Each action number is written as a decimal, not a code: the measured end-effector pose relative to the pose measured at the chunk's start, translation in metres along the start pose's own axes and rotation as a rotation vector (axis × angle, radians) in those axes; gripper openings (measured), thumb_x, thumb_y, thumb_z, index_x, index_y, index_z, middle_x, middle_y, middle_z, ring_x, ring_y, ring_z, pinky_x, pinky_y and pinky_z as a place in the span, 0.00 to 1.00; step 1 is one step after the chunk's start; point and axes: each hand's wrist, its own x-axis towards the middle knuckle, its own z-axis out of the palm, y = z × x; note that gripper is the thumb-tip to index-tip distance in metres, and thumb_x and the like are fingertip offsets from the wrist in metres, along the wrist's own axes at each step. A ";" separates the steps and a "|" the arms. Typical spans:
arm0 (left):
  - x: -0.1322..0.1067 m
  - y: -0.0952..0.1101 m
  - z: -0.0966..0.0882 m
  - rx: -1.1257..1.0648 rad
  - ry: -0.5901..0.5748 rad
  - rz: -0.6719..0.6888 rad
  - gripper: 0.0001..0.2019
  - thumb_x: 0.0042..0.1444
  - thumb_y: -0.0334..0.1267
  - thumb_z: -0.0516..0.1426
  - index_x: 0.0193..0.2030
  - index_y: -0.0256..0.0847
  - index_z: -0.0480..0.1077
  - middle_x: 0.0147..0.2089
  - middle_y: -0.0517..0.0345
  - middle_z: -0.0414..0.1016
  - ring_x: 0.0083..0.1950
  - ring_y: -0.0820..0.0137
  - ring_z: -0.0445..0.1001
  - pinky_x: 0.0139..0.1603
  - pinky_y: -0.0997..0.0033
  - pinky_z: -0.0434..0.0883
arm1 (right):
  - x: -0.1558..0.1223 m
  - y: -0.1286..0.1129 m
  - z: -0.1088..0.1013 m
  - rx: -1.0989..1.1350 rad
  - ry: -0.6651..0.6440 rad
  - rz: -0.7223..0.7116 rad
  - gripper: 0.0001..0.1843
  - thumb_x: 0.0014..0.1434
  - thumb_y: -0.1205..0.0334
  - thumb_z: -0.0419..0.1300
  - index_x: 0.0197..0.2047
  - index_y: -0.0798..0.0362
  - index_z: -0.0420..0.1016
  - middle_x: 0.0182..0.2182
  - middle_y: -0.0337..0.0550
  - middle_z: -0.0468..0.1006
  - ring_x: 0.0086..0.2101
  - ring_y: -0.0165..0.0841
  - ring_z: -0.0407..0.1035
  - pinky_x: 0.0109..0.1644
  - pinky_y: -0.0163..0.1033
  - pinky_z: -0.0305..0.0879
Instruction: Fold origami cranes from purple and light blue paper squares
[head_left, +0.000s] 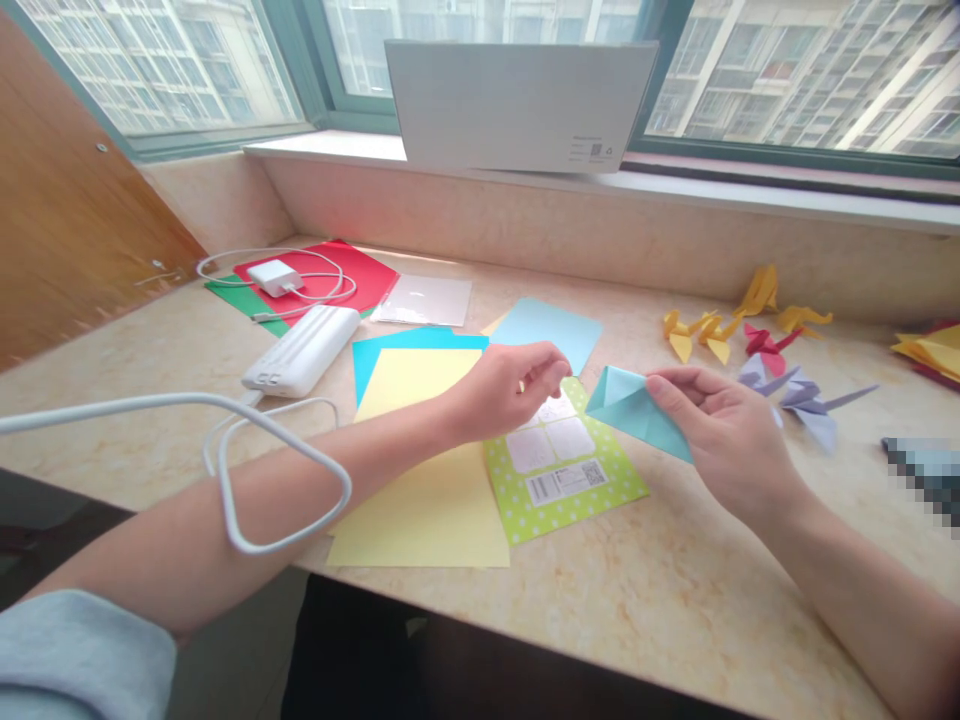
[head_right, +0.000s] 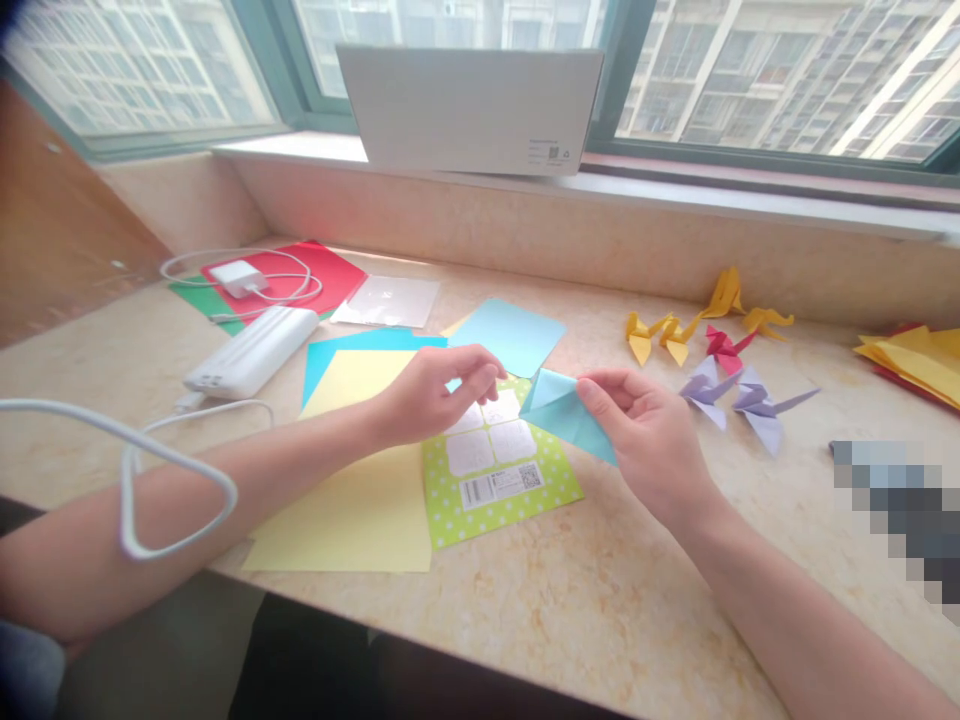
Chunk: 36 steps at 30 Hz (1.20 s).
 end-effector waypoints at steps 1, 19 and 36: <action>0.000 -0.002 -0.004 0.193 -0.009 0.087 0.13 0.68 0.37 0.48 0.43 0.36 0.72 0.36 0.51 0.77 0.36 0.70 0.74 0.40 0.69 0.70 | 0.001 0.001 -0.002 0.002 0.008 0.000 0.11 0.56 0.48 0.67 0.38 0.45 0.79 0.32 0.44 0.84 0.27 0.39 0.77 0.23 0.40 0.70; -0.001 -0.019 -0.012 0.620 -0.329 0.315 0.13 0.64 0.42 0.56 0.53 0.43 0.74 0.46 0.48 0.72 0.43 0.64 0.71 0.47 0.64 0.67 | 0.003 0.007 0.000 -0.109 -0.028 0.028 0.18 0.55 0.43 0.66 0.38 0.51 0.80 0.30 0.43 0.84 0.25 0.34 0.74 0.22 0.35 0.64; -0.006 0.019 0.011 -0.381 -0.276 -0.305 0.26 0.68 0.54 0.45 0.27 0.37 0.65 0.19 0.61 0.69 0.19 0.78 0.66 0.22 0.79 0.62 | -0.007 -0.004 0.013 0.034 -0.218 0.050 0.12 0.55 0.50 0.69 0.37 0.49 0.81 0.32 0.41 0.84 0.29 0.34 0.75 0.31 0.36 0.70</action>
